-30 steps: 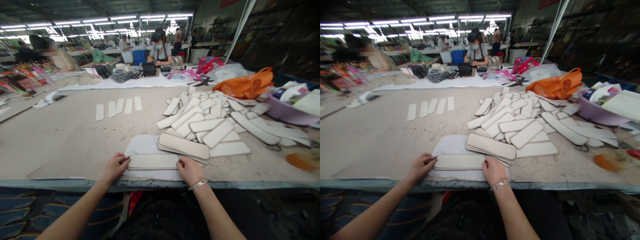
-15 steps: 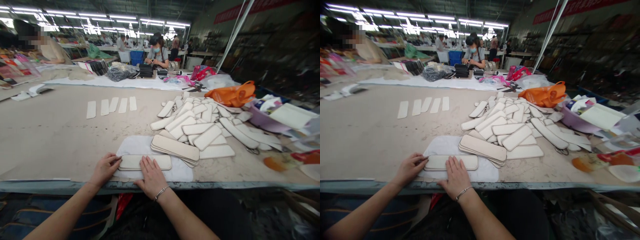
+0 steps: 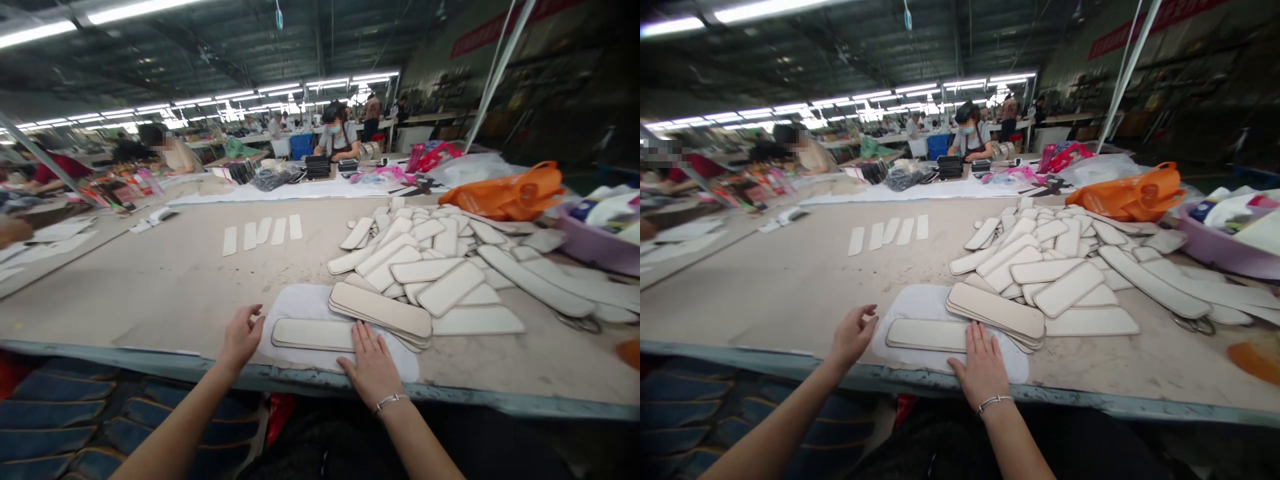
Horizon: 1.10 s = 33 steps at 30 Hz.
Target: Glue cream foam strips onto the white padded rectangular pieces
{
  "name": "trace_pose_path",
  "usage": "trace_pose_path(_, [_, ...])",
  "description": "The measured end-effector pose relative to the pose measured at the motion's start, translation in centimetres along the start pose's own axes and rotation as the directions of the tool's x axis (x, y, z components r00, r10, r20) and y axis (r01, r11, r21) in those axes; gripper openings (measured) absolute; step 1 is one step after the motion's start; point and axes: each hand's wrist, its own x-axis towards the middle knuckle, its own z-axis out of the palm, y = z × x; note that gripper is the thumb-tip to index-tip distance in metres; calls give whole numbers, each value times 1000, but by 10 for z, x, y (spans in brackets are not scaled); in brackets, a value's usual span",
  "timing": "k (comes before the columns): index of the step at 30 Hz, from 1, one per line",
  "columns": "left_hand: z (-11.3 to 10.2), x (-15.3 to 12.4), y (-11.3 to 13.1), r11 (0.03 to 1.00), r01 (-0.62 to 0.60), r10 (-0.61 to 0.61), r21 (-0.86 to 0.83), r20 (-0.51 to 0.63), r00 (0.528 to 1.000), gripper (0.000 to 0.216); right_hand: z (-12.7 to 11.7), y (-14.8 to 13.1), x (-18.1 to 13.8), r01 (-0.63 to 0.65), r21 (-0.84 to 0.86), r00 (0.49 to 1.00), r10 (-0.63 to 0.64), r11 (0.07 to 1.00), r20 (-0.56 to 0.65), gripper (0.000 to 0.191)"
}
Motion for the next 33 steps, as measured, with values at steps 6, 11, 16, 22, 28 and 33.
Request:
trace_pose_path(6, [50,-46,80,837,-547,524,-24,323,788,59,7,3,0,20,-25,998,-22,999,-59,75])
trace_pose_path(11, [79,-54,76,816,-551,421,175,473,774,78,7,4,-1,27,-42,998,-30,999,-64,72])
trace_pose_path(16, [37,-54,18,818,-479,293,320,485,824,76,9,5,1,22,-2,998,-22,1000,-65,76])
trace_pose_path(22, [17,-49,8,881,-381,227,280,456,860,62,6,4,0,20,25,995,-17,999,-94,71])
trace_pose_path(28, [19,-14,11,975,-172,111,144,357,927,25,-5,10,-2,-38,122,967,67,992,-245,48])
trace_pose_path(33, [21,1,15,966,-24,-56,256,298,953,47,-11,17,-1,-66,311,957,148,948,-248,63])
